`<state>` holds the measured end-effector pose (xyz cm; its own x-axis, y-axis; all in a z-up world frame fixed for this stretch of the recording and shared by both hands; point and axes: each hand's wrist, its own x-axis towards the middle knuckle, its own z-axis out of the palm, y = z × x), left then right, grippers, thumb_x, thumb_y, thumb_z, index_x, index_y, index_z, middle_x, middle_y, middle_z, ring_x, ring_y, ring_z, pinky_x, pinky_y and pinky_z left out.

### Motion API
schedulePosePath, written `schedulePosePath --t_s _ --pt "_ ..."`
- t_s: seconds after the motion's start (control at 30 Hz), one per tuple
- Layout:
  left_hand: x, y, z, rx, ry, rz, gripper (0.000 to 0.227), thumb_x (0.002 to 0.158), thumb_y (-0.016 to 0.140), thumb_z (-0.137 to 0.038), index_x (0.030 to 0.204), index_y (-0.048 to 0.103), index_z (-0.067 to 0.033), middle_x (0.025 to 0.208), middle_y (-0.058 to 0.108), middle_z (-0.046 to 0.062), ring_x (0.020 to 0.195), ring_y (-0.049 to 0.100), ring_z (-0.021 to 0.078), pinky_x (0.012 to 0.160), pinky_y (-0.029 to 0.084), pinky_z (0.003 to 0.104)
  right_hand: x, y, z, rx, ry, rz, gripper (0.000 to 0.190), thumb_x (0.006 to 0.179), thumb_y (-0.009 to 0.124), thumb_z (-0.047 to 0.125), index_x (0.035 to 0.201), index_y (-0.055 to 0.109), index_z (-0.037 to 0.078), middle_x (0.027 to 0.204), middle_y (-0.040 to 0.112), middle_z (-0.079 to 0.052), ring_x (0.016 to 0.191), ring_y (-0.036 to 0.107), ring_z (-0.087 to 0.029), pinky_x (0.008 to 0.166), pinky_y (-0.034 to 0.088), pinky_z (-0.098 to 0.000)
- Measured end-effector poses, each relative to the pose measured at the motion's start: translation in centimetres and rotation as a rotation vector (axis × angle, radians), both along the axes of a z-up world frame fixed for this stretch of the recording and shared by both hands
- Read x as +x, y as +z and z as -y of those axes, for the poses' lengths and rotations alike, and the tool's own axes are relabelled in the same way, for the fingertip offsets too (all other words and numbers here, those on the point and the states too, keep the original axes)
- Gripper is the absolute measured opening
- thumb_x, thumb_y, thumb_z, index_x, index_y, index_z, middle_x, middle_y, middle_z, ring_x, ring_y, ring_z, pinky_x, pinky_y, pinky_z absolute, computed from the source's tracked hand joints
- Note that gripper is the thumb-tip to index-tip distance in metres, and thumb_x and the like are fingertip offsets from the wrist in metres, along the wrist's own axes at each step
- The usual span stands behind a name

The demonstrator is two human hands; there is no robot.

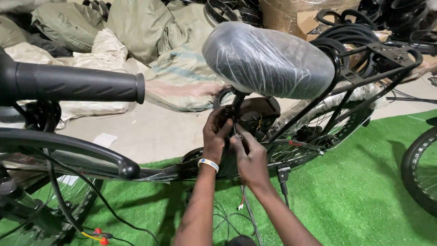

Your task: The person assembles a bicycle by tightening the seat post, attaching the front basket, and securing the rear rack. They use a wrench to fasten bolts on the seat, handlebars, and rear wheel area.

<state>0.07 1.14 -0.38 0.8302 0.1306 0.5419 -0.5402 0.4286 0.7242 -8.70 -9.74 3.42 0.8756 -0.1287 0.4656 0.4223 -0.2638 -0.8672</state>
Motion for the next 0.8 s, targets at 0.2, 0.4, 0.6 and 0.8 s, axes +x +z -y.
schedulePosePath --t_s 0.2,0.4,0.6,0.8 --pt "-0.1 0.1 0.2 -0.029 0.015 -0.028 0.034 0.093 0.063 -0.010 0.126 0.058 -0.0059 0.115 0.066 0.009 0.110 0.059 0.0170 0.098 0.047 0.035 -0.4 3.2 1.3 -0.655 -0.109 0.165 0.039 0.088 0.063 0.031 0.125 0.063 0.019 0.082 0.071 -0.014 0.073 0.068 -0.041 0.061 0.054 -0.0550" --pt "0.8 -0.5 0.5 -0.040 0.043 -0.014 0.032 0.093 0.063 -0.009 0.125 0.059 -0.0055 0.115 0.067 0.009 0.110 0.060 0.0160 0.098 0.048 0.034 -0.2 5.9 1.4 -1.080 -0.138 0.196 0.039 0.079 0.063 0.017 0.118 0.066 0.017 0.077 0.070 -0.010 0.062 0.070 -0.036 0.054 0.055 -0.0495" --pt "0.0 0.4 1.2 -0.070 0.106 -0.041 0.025 0.095 0.060 -0.008 0.120 0.061 -0.0055 0.109 0.067 0.009 0.109 0.059 0.0172 0.095 0.049 0.037 2.6 6.7 1.2 -1.406 -0.088 0.344 0.038 0.071 0.056 0.010 0.108 0.067 0.005 0.062 0.065 -0.013 0.053 0.066 -0.035 0.045 0.052 -0.0428" --pt "1.2 -0.6 1.3 -0.120 0.127 -0.104 0.023 0.095 0.063 -0.011 0.118 0.065 -0.0065 0.107 0.068 0.012 0.105 0.061 0.0191 0.092 0.050 0.039 -0.3 9.4 1.8 -1.365 -0.046 0.354 0.033 0.071 0.054 0.008 0.100 0.069 0.009 0.071 0.067 -0.017 0.056 0.068 -0.040 0.046 0.052 -0.0467"
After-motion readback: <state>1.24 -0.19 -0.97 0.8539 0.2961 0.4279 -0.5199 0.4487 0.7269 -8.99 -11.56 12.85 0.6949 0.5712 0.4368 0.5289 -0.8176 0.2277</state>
